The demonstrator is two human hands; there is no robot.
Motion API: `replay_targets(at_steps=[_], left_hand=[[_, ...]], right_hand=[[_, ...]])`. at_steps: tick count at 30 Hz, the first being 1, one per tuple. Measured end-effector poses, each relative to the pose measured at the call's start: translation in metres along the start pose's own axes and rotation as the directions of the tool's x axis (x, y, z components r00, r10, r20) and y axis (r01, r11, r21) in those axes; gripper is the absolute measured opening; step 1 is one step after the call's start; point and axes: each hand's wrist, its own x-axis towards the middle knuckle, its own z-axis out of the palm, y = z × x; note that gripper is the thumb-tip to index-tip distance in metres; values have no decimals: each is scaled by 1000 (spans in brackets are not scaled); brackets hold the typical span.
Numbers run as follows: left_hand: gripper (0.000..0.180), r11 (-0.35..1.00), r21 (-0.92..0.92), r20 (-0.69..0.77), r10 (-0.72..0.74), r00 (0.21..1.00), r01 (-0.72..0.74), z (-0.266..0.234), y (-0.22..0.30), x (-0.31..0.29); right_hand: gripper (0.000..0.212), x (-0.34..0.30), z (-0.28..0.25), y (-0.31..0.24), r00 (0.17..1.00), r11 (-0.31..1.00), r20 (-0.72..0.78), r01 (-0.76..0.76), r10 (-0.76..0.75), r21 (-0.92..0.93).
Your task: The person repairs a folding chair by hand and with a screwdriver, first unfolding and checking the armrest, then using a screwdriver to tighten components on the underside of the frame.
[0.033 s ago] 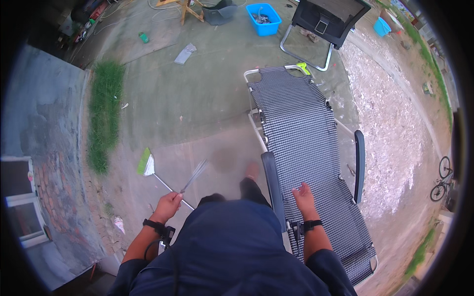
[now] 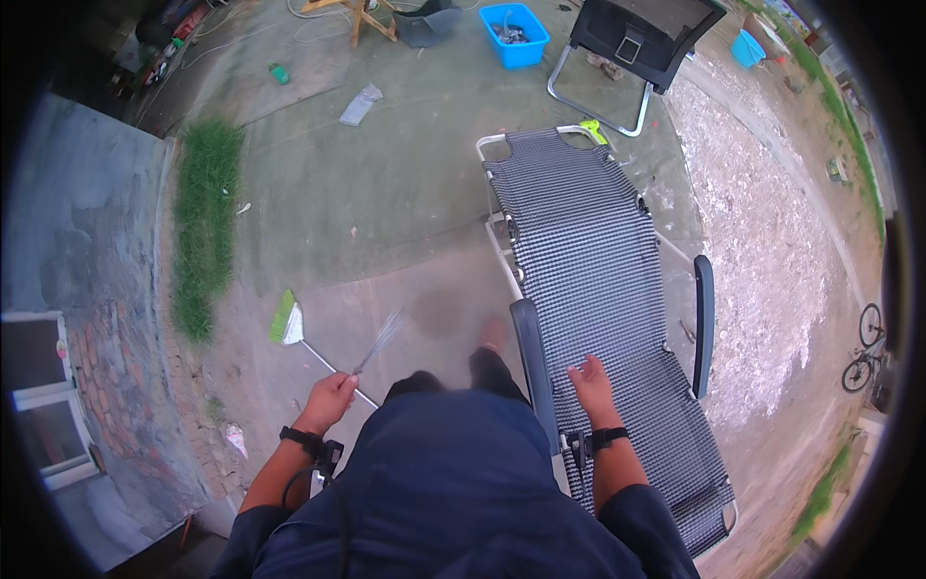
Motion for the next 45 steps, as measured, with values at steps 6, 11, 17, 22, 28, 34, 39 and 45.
replay_targets(at_steps=[6, 11, 17, 22, 28, 34, 39, 45], left_hand=[[34, 994, 99, -12, 55, 998, -54, -25, 51, 60], [34, 947, 263, 40, 183, 982, -187, -46, 111, 147], [40, 902, 357, 152, 201, 968, -244, -71, 190, 282], [37, 988, 145, 247, 13, 969, -50, -80, 214, 373], [31, 989, 137, 413, -106, 904, 53, -63, 261, 391], [31, 962, 234, 543, -7, 840, -143, -18, 288, 372], [32, 736, 332, 801, 110, 589, -590, 55, 314, 341], [32, 530, 218, 915, 181, 361, -819, 123, 309, 318]], right_hand=[[74, 26, 23, -80, 989, 982, 147, 51, -24, -184], [76, 58, 68, -86, 995, 990, 75, 69, -60, -123], [77, 82, 123, -140, 997, 959, -59, -70, 56, -275], [68, 94, 152, -148, 956, 846, -234, -267, 174, -461], [69, 99, 152, -151, 915, 840, -244, -395, 322, -371], [65, 120, 163, -171, 951, 936, -274, -220, 143, -274], [53, 157, 188, -243, 996, 866, -74, -6, 49, 501], [34, 162, 156, -271, 909, 411, 34, -220, 414, 885]])
